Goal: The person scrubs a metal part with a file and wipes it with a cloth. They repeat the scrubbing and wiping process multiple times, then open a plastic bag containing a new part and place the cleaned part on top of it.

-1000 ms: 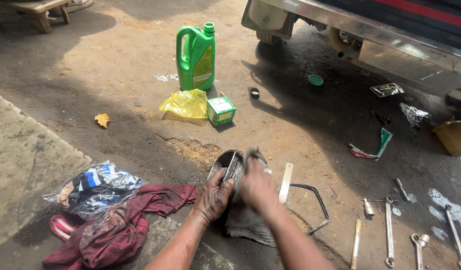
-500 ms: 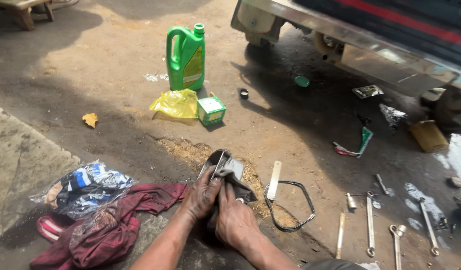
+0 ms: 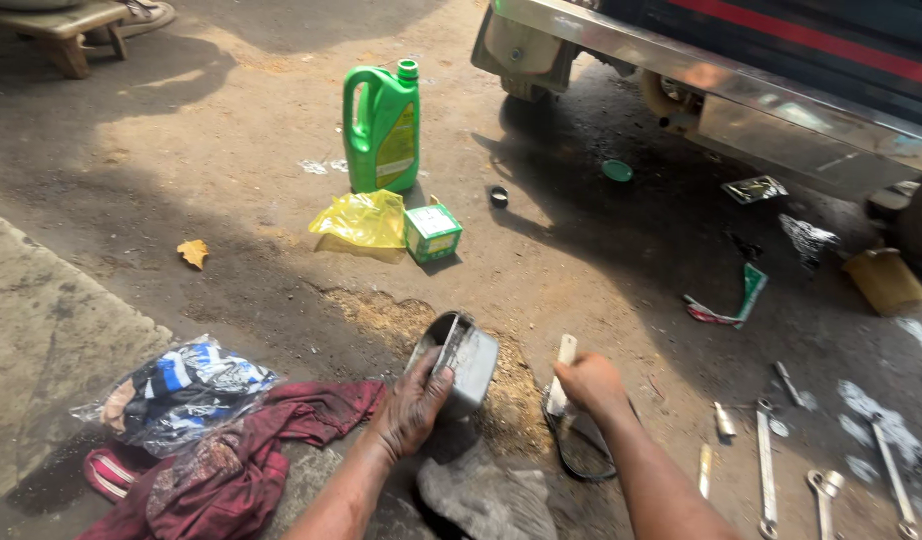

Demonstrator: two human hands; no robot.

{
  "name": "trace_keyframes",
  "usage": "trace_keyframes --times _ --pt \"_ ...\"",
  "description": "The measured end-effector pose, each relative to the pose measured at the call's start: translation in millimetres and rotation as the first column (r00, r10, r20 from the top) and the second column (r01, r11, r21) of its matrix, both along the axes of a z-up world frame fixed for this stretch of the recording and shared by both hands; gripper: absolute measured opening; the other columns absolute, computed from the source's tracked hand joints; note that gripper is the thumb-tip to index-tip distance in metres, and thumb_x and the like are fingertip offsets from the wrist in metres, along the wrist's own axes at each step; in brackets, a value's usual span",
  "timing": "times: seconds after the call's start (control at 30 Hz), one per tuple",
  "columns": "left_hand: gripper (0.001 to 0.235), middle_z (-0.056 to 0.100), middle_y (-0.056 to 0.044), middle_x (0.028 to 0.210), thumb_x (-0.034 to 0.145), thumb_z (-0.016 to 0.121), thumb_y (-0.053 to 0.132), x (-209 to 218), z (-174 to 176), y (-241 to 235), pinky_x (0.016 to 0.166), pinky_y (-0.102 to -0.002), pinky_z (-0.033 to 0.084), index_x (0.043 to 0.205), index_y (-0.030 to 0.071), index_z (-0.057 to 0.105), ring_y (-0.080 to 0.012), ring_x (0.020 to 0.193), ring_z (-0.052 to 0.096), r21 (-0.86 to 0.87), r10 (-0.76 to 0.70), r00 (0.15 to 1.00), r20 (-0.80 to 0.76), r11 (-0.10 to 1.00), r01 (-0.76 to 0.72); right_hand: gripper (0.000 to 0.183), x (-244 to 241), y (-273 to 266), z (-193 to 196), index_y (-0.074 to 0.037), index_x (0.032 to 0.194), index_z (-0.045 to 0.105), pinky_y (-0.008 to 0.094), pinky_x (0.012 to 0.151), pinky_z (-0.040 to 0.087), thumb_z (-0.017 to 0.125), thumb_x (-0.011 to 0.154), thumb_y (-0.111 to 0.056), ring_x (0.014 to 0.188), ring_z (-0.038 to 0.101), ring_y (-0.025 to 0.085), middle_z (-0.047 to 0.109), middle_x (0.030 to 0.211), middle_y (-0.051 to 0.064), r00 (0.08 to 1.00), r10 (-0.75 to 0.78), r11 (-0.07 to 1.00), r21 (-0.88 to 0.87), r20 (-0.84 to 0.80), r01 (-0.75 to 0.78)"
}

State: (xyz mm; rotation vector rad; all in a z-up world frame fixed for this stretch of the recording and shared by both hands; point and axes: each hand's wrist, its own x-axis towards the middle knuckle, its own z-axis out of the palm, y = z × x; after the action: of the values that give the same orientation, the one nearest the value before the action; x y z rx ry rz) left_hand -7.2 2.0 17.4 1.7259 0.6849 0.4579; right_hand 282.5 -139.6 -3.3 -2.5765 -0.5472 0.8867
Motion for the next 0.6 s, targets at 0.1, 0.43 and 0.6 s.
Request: trace_keyframes --times 0.1,0.43,0.6 --pt "0.081 0.059 -0.025 0.142 0.096 0.047 0.064 -3 1 -2 0.110 -0.039 0.041 0.150 0.003 0.046 -0.0364 0.137 0.053 0.118 0.020 1.000 -0.015 0.993 -0.018 0.070 21 0 -59 0.000 0.112 0.077 0.042 0.089 0.057 0.083 0.081 -0.063 0.096 0.069 0.031 0.075 0.108 0.021 0.949 0.052 0.986 -0.169 0.311 0.002" --pt "0.077 0.066 -0.026 0.131 0.097 0.042 0.063 -1 0 -4 0.103 -0.042 0.048 0.145 0.003 0.048 -0.0395 0.124 0.062 0.206 0.019 1.000 -0.010 0.978 -0.017 0.027 -28 29 56 -0.002 0.107 0.065 0.038 0.078 0.064 0.070 0.094 -0.024 0.085 0.074 0.025 0.077 0.097 0.014 0.953 -0.128 0.799 0.541 -0.275 0.263" --pt "0.072 0.072 -0.022 0.116 0.093 0.041 0.065 -3 7 -6 0.089 -0.045 0.053 0.136 0.009 0.057 -0.0381 0.109 0.069 0.186 0.027 1.000 0.011 0.982 -0.028 0.029 -104 53 82 -0.001 0.106 0.066 0.033 0.075 0.064 0.067 0.095 -0.027 0.083 0.075 0.020 0.078 0.094 0.015 0.968 0.174 0.705 0.709 -0.183 0.008"
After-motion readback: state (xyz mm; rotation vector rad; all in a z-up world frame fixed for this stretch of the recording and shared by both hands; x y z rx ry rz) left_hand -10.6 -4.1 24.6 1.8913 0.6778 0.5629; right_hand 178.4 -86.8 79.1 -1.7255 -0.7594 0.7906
